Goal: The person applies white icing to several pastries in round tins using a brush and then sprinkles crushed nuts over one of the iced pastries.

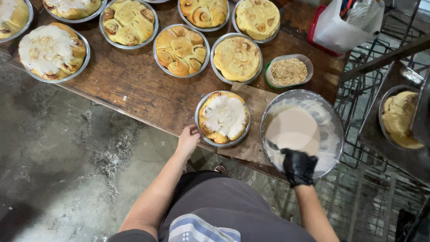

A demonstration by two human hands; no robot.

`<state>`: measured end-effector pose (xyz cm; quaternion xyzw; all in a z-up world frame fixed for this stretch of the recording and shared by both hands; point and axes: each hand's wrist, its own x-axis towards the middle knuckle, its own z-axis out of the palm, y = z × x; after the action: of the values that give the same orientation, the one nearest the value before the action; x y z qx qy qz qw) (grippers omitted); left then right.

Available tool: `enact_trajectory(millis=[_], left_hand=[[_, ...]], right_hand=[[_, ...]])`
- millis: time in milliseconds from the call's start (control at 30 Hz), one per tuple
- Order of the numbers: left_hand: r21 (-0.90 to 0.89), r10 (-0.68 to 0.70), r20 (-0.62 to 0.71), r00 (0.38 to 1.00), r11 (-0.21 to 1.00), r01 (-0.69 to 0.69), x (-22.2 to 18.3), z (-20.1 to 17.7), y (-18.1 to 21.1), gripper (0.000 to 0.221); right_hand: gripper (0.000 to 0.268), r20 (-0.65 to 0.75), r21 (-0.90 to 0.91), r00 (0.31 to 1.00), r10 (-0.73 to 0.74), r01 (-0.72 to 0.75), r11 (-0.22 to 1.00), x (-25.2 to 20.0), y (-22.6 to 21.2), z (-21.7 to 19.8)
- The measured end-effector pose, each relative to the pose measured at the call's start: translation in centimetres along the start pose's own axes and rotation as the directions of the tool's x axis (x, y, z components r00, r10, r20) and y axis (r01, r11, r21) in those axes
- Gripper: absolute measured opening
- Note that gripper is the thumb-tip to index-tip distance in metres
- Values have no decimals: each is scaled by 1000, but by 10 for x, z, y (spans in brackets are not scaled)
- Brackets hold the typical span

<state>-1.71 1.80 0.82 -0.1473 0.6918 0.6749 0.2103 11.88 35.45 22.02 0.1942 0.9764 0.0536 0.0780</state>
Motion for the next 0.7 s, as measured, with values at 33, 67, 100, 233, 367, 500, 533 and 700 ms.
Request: enact_trajectory(millis=[33,67,100,233,367,500,533,700], left_hand=[[-73,-38,49,998,996,41,1,2,-14,37],[-144,-72,100,992,986,86,1,4,-23,40],[-145,-75,97,992,985,89,0,5,-28,40],[-217,-258,213,943,928,303,-17,14,-14,27],[-266,-176,249,952,933,242,-38,27,28,21],[-243,-29,280,960,965,100,-64,35,66,21],[-279,15,292,956,958,71,-67,37,73,20],[-365,48,293,955,929,65,-79,33,91,17]], right_hand=[[35,102,-6,995,7,-6,1000,-4,1,6],[35,106,-9,994,10,-9,1000,-8,8,10],[30,271,180,957,102,-155,971,-12,15,13],[33,482,852,868,-117,-434,293,-10,45,20],[34,160,936,981,-107,-116,334,-3,9,16],[33,-235,539,951,-204,302,787,18,-78,-12],[37,-314,331,917,-245,348,877,21,-100,-22],[48,-382,-101,807,-451,448,888,-9,-138,-56]])
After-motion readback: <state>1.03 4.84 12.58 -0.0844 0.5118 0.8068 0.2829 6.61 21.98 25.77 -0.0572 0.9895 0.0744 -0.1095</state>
